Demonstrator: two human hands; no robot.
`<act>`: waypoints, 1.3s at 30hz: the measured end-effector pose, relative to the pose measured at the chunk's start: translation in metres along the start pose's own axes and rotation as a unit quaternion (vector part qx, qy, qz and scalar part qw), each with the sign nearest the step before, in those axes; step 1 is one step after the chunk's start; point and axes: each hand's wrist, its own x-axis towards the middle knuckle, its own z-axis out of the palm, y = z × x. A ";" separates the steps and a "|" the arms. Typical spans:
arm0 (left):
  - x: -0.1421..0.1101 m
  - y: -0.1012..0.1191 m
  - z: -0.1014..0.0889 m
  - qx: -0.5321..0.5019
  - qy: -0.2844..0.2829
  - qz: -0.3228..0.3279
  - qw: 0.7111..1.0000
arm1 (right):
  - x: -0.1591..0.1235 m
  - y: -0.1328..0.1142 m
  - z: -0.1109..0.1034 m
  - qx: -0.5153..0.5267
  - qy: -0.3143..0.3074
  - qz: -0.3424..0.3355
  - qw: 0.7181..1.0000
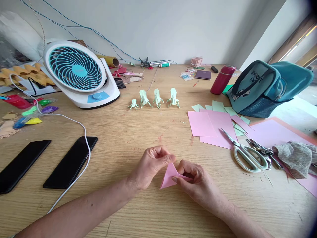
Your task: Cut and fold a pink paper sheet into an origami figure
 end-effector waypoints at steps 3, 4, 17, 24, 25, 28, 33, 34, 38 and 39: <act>0.004 0.004 -0.005 0.002 0.025 0.033 0.999 | 0.000 0.002 0.001 0.009 -0.007 0.004 1.000; 0.005 0.005 -0.005 0.016 0.020 0.034 0.999 | 0.001 0.004 0.000 0.024 0.000 0.009 1.000; -0.002 -0.011 0.002 0.249 -0.040 0.058 0.966 | 0.010 0.006 -0.008 0.211 0.095 0.029 0.972; -0.003 -0.010 0.003 0.271 -0.043 0.072 0.959 | 0.010 0.012 -0.004 0.201 0.093 0.042 0.974; -0.003 -0.009 0.003 0.276 -0.041 0.080 0.957 | 0.009 0.013 -0.004 0.200 0.095 0.036 0.975; -0.005 -0.007 0.004 0.292 -0.045 0.095 0.951 | 0.008 0.012 -0.003 0.191 0.094 0.024 0.977; -0.010 -0.008 0.004 0.330 -0.055 0.130 0.933 | 0.007 0.007 -0.001 0.166 0.112 0.028 0.979; -0.010 -0.009 0.004 0.334 -0.054 0.138 0.931 | 0.006 0.006 0.000 0.160 0.114 0.027 0.980; -0.010 -0.010 0.005 0.326 -0.052 0.142 0.933 | 0.007 0.007 0.000 0.147 0.125 0.011 0.981; -0.010 -0.009 0.005 0.320 -0.053 0.136 0.936 | 0.007 0.008 0.000 0.148 0.126 0.007 0.981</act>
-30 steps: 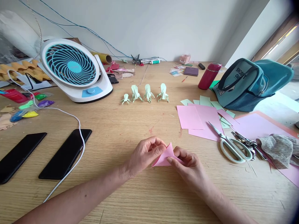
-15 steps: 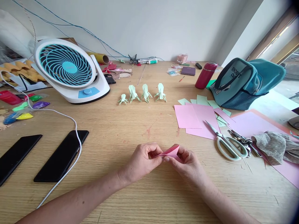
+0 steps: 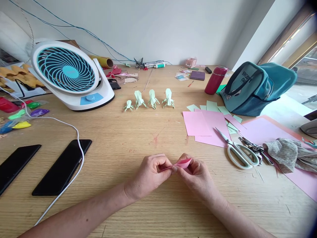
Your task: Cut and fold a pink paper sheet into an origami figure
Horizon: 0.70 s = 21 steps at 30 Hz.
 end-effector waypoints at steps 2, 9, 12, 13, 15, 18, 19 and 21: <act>0.001 0.001 0.000 -0.015 -0.006 -0.018 1.000 | 0.001 0.002 -0.002 0.005 -0.003 -0.001 1.000; 0.003 -0.004 0.000 -0.068 -0.031 -0.064 0.995 | 0.004 -0.002 -0.007 0.000 -0.006 0.012 1.000; 0.003 -0.008 0.000 -0.063 -0.034 -0.069 0.995 | 0.006 -0.005 -0.010 -0.031 -0.008 0.009 0.999; 0.003 -0.009 0.000 -0.060 -0.034 -0.066 0.995 | 0.006 -0.005 -0.011 -0.037 -0.009 0.008 0.999; 0.004 -0.009 0.000 -0.053 -0.031 -0.054 0.997 | 0.006 -0.005 -0.012 -0.037 -0.009 0.004 0.999; 0.005 -0.007 -0.002 -0.049 -0.028 -0.042 0.998 | 0.006 -0.005 -0.013 0.001 -0.005 0.002 1.000; 0.005 -0.006 -0.002 -0.047 -0.028 -0.040 0.998 | 0.006 -0.005 -0.013 0.016 -0.002 0.005 1.000; 0.005 -0.005 -0.003 -0.042 -0.027 -0.039 0.998 | 0.006 -0.006 -0.013 0.038 0.003 0.012 0.999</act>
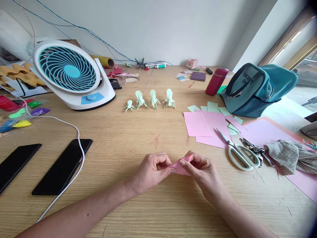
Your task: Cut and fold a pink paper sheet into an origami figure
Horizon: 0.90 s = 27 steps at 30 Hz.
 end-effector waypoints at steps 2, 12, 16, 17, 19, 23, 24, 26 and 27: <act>0.000 0.000 0.000 0.004 0.003 0.008 1.000 | 0.000 -0.002 0.000 0.011 0.000 0.005 1.000; 0.000 0.001 -0.001 0.047 0.024 0.062 0.997 | -0.001 0.007 0.011 0.018 -0.014 0.002 1.000; -0.001 0.001 0.000 0.080 0.016 0.083 0.993 | -0.003 0.009 0.011 -0.004 -0.009 -0.005 1.000; -0.002 0.001 0.000 0.084 0.017 0.087 0.993 | -0.003 0.009 0.011 -0.011 -0.011 -0.004 1.000; -0.002 0.001 -0.001 0.088 0.016 0.088 0.992 | -0.004 0.008 0.011 -0.028 -0.013 0.001 1.000; 0.000 0.004 -0.007 0.079 0.006 0.070 0.994 | -0.004 0.006 0.009 -0.040 -0.008 0.022 0.999; 0.001 0.005 -0.008 0.073 0.011 0.063 0.995 | -0.004 0.005 0.009 -0.035 -0.005 0.031 0.999; 0.004 0.007 -0.012 0.055 0.023 0.049 0.997 | -0.004 0.003 0.008 -0.018 0.007 0.044 0.999; 0.005 0.007 -0.013 0.042 0.029 0.043 0.998 | -0.004 0.002 0.008 -0.011 0.011 0.047 0.999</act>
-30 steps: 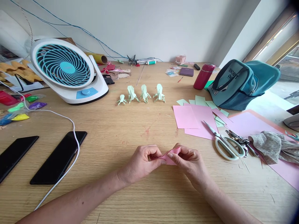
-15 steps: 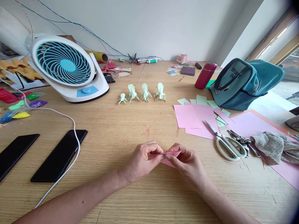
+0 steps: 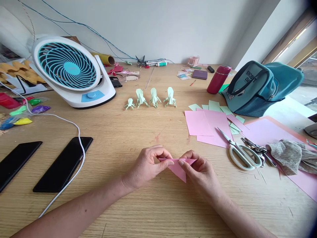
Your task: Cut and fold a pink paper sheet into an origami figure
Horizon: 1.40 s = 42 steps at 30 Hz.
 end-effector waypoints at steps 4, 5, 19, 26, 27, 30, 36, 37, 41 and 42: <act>0.004 -0.002 -0.001 -0.097 0.021 -0.040 0.994 | 0.000 0.000 0.000 -0.005 -0.008 -0.007 1.000; 0.004 -0.004 -0.001 -0.125 0.029 -0.052 0.990 | 0.000 0.001 0.000 -0.011 -0.015 -0.013 1.000; 0.002 -0.007 -0.001 -0.236 0.007 -0.099 0.967 | -0.002 0.010 0.002 -0.048 -0.070 -0.034 0.996; -0.005 0.004 0.008 -0.156 -0.001 -0.058 0.986 | -0.008 -0.004 0.007 -0.131 -0.068 -0.017 0.989; -0.006 0.005 0.009 -0.149 -0.002 -0.054 0.987 | -0.009 -0.006 0.008 -0.136 -0.071 -0.018 0.988; -0.006 0.005 0.008 -0.146 -0.006 -0.056 0.988 | -0.009 -0.008 0.008 -0.144 -0.080 -0.021 0.986; -0.001 0.002 0.003 -0.166 0.006 -0.098 0.981 | -0.006 -0.007 0.004 -0.155 -0.109 -0.006 0.982; 0.000 0.002 0.002 -0.172 0.011 -0.106 0.979 | -0.006 -0.006 0.004 -0.161 -0.112 -0.007 0.981; 0.002 0.000 -0.001 -0.185 -0.001 -0.129 0.974 | -0.008 -0.004 0.003 -0.176 -0.111 -0.007 0.978; 0.002 0.000 -0.001 -0.182 0.000 -0.129 0.975 | -0.008 -0.004 0.003 -0.178 -0.109 -0.007 0.978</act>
